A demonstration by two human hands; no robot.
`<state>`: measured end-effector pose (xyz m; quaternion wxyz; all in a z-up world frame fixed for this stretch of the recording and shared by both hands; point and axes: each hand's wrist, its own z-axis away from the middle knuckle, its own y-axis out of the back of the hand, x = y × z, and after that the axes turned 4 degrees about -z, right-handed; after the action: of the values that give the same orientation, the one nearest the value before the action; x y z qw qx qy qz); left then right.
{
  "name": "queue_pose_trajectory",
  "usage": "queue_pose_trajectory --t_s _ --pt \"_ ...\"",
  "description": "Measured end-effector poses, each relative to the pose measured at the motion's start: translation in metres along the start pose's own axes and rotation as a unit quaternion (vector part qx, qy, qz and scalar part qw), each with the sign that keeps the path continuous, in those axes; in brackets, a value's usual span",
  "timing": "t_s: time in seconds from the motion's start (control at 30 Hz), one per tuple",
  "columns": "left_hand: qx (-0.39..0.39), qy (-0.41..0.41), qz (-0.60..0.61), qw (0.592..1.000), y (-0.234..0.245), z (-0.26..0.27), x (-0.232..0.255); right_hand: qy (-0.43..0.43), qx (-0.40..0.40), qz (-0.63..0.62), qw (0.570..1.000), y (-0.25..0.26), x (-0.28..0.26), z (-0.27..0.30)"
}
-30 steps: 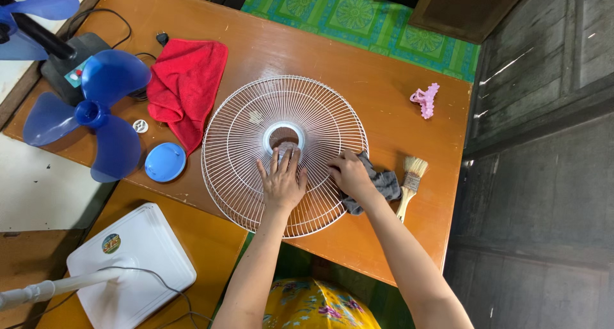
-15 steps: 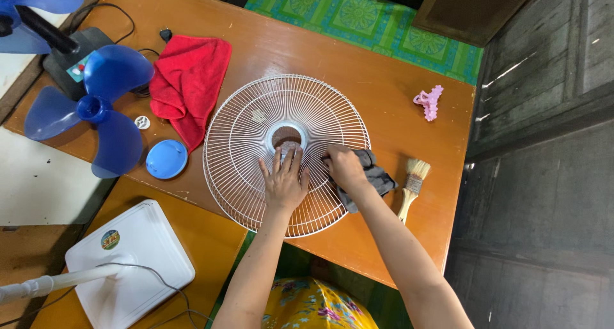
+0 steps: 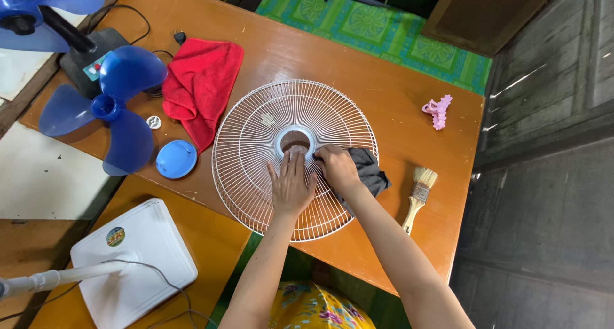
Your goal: The person wipes a white fan cage with a black cloth and then uses a brush to clean the same cage. The person handles the cage and cleaning tools on a wooden table with other fan parts nearby.
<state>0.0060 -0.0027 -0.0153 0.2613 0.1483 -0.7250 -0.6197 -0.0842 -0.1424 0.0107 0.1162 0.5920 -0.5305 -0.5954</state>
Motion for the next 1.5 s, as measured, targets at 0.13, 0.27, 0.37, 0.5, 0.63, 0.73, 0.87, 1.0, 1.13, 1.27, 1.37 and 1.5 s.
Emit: queue_pose_trajectory --t_s 0.13,0.27,0.37,0.5,0.63,0.73,0.87,1.0,1.13,1.27,1.37,1.5 --pt "-0.037 0.017 0.0 0.999 -0.005 0.001 0.0 0.015 -0.009 0.064 0.998 0.01 -0.001 0.019" --pt "-0.021 0.008 -0.003 1.0 0.0 -0.001 0.0 -0.011 -0.053 0.114 0.992 0.03 0.01 0.035" --pt "-0.04 0.009 -0.008 0.999 0.004 0.003 0.001 -0.014 -0.051 0.089 0.995 0.038 0.017 0.049" --pt "-0.038 0.003 -0.01 0.999 0.009 0.002 0.004 -0.007 -0.029 0.052 0.998 0.027 0.02 0.039" --pt "-0.007 0.0 0.008 1.0 0.007 0.005 0.003 -0.004 -0.035 0.047 0.998 0.0 0.019 0.008" --pt "-0.017 -0.001 -0.006 1.0 0.003 0.007 0.002 0.019 -0.044 0.064 0.997 -0.014 0.016 -0.009" --pt "0.0 -0.003 -0.011 1.0 0.001 0.006 0.004 -0.017 -0.027 0.033 0.999 -0.012 0.011 -0.006" --pt "-0.052 0.011 -0.037 0.998 0.001 0.003 0.0 -0.071 -0.037 0.032 0.996 0.01 0.012 0.023" --pt "-0.066 0.014 -0.016 0.998 -0.011 -0.002 -0.002 -0.037 -0.009 -0.011 0.999 0.046 0.021 0.071" --pt "-0.001 0.017 0.101 0.995 -0.021 -0.004 -0.013 -0.044 0.016 -0.068 0.997 0.063 0.011 0.091" --pt "0.05 0.059 0.124 0.989 -0.017 0.002 -0.033 -0.069 0.043 -0.109 0.991 0.066 0.001 0.089" --pt "0.032 0.114 0.004 0.993 -0.007 0.018 -0.058 -0.1 0.025 -0.128 0.986 0.062 -0.004 0.084"
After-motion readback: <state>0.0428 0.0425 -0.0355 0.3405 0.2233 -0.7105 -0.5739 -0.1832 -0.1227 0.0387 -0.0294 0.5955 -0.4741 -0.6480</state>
